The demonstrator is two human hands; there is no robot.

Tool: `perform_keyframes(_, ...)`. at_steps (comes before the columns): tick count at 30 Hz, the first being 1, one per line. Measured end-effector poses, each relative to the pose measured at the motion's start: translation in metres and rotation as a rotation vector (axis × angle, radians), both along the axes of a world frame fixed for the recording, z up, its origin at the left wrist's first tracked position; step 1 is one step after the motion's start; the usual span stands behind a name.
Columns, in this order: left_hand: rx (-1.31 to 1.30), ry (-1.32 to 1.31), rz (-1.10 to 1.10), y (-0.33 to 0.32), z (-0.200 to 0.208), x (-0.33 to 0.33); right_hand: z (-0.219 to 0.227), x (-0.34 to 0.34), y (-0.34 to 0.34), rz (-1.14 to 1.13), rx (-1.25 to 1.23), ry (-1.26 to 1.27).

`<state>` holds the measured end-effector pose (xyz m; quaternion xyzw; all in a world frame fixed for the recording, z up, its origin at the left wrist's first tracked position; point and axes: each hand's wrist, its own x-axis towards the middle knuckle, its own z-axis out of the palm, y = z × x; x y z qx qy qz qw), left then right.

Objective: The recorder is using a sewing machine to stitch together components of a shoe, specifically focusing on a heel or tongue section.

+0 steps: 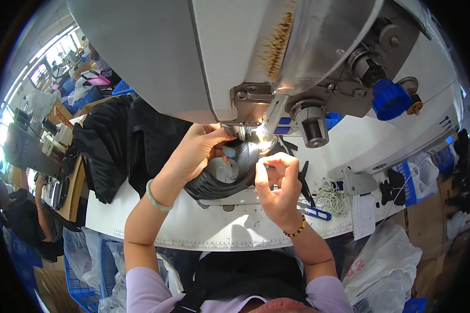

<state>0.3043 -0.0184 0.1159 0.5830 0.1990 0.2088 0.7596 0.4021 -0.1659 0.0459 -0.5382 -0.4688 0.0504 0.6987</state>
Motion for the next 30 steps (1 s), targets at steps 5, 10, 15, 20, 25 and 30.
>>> perform_keyframes(5, 0.007, 0.007, 0.014, -0.001, -0.002, 0.0, 0.003, 0.008, 0.0, -0.172, 0.089, -0.205)
perform_keyframes(10, 0.101, 0.073, -0.082, -0.011, 0.007, -0.02, 0.037, 0.005, -0.008, -0.11, 0.176, -0.546)
perform_keyframes(15, 0.396, 0.226, -0.302, -0.013, 0.007, -0.093, 0.074, -0.025, -0.001, 0.349, -0.213, -0.565)
perform_keyframes(20, 0.962, 0.152, 0.429, -0.052, 0.015, -0.142, 0.085, -0.041, 0.014, 0.629, -0.52, -0.348)
perform_keyframes(25, 0.646, 0.004, 0.537, -0.131, -0.039, -0.187, 0.074, -0.057, 0.015, 0.591, -0.502, -0.221)
perform_keyframes(30, -0.276, -0.477, 0.443, -0.133, -0.058, -0.131, 0.076, -0.069, 0.002, 0.626, -0.528, -0.174)
